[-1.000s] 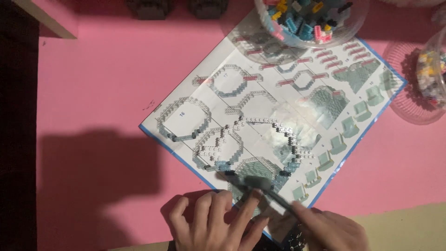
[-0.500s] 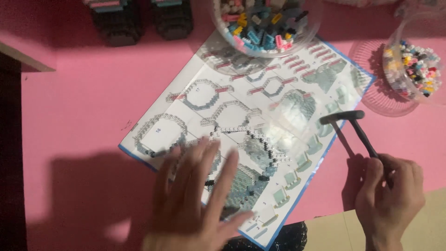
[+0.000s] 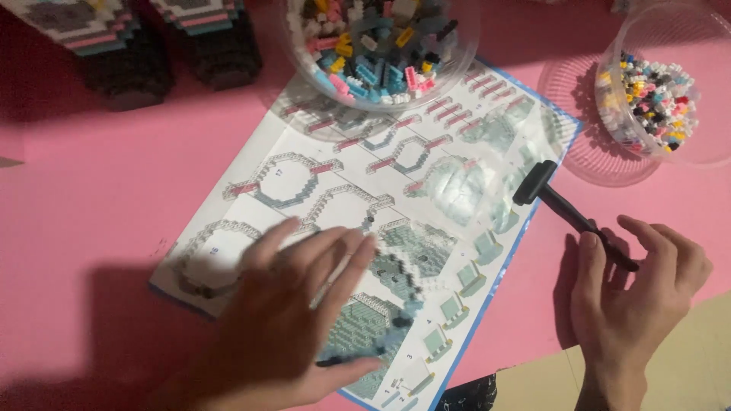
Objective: The person assembles a small white plastic brick structure on top of an instruction manual, using a black hammer-like tool to press the pieces together. They then lift the completed structure and place it onto a larger, partially built model on a shelf before returning to the table.
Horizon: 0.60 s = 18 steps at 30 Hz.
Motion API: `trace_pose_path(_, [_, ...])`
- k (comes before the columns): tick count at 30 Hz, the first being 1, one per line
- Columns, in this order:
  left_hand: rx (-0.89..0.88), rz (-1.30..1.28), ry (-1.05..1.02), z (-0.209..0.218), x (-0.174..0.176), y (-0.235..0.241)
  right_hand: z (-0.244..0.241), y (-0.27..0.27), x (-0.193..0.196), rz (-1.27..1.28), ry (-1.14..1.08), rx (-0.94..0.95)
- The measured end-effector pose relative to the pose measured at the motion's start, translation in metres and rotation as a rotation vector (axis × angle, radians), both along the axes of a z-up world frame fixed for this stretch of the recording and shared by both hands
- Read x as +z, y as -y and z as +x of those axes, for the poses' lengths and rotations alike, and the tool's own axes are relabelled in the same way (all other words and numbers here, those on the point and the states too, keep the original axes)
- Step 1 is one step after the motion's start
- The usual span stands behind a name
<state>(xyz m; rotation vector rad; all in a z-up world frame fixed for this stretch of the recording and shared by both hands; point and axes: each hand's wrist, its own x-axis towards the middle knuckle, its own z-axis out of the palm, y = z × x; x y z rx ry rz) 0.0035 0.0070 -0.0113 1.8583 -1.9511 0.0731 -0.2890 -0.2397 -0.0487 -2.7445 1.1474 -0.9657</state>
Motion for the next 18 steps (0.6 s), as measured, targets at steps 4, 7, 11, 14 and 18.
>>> trace_pose_path(4, [0.165, 0.031, 0.047, 0.016, -0.002, 0.001, 0.004, -0.007, 0.002, -0.113, -0.01, -0.003])
trace_pose_path(7, [0.146, -0.017, -0.025, 0.015, 0.001, 0.015, 0.013, -0.018, 0.003, -0.1, 0.064, 0.057])
trace_pose_path(11, [0.069, -0.018, -0.089, 0.0, 0.007, 0.045, 0.026, -0.027, 0.01, -0.074, 0.1, 0.107])
trace_pose_path(14, [0.087, -0.059, 0.012, -0.008, 0.005, 0.065, 0.033, -0.027, 0.015, -0.052, 0.097, 0.105])
trace_pose_path(18, [0.125, -0.009, 0.118, -0.011, 0.0, 0.074, 0.042, -0.026, 0.018, -0.034, 0.091, 0.163])
